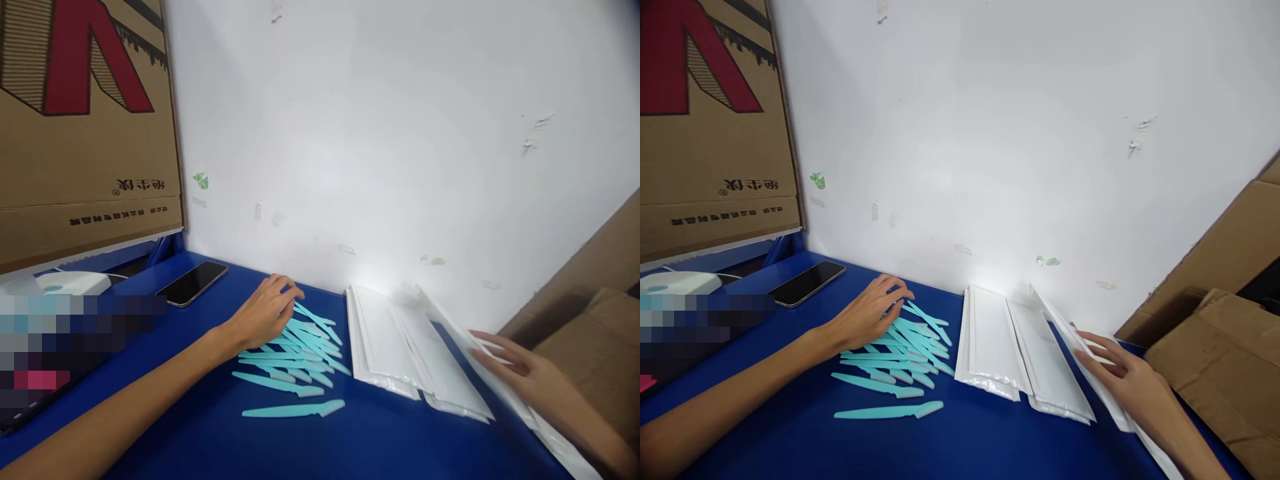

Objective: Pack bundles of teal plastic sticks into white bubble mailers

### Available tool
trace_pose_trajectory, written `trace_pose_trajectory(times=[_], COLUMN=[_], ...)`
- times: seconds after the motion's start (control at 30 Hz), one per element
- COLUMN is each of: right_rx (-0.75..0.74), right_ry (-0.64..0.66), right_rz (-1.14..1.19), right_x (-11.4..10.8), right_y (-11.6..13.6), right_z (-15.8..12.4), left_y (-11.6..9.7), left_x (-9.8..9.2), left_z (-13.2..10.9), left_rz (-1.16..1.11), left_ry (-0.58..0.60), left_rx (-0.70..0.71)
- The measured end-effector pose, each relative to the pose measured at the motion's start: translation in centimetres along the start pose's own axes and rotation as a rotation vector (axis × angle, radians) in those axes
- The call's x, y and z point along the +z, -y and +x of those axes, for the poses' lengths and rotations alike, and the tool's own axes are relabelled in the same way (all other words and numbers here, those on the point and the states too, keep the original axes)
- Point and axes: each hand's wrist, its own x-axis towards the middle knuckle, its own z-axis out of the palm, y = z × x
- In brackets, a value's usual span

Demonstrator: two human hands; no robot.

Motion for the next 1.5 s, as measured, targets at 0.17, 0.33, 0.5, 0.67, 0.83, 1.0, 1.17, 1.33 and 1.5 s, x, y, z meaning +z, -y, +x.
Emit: trace_pose_trajectory(times=[0.17, 0.33, 0.5, 0.67, 0.83, 1.0, 1.17, 1.33, 1.5], right_rx=[-0.106, -0.371, -0.528, -0.707, -0.793, -0.842, -0.87, -0.839, -0.775], right_ry=[0.11, 0.365, 0.457, 0.477, 0.512, 0.525, 0.536, 0.55, 0.539], right_rz=[0.226, 0.129, -0.108, -0.265, -0.34, -0.388, -0.406, -0.425, -0.475], right_x=[-1.4, 0.3, 1.0, 0.6, 0.2, 0.1, -0.1, -1.1, -3.1], right_y=[7.4, 14.7, 17.7, 20.0, 22.7, 24.2, 24.4, 23.7, 22.3], right_z=[-2.3, -4.0, -2.8, -0.4, 1.0, 1.3, 1.5, 1.9, 2.6], left_y=[-1.9, -3.0, 0.5, 3.9, 5.2, 6.6, 6.4, 5.9, 5.8], left_x=[-0.3, -0.2, 0.0, 0.2, 0.6, 1.1, 1.8, 1.8, 1.7], left_z=[-0.2, -0.2, 0.0, -0.2, -0.8, -1.5, -1.6, -1.7, -1.6], left_rz=[-0.126, -0.253, -0.134, 0.116, 0.113, 0.019, -0.081, -0.128, -0.14], left_ry=[-0.008, -0.01, -0.091, 0.079, 0.085, 0.193, 0.32, 0.368, 0.383], left_rx=[0.003, -0.148, -0.089, 0.041, -0.101, -0.175, -0.175, -0.197, -0.223])
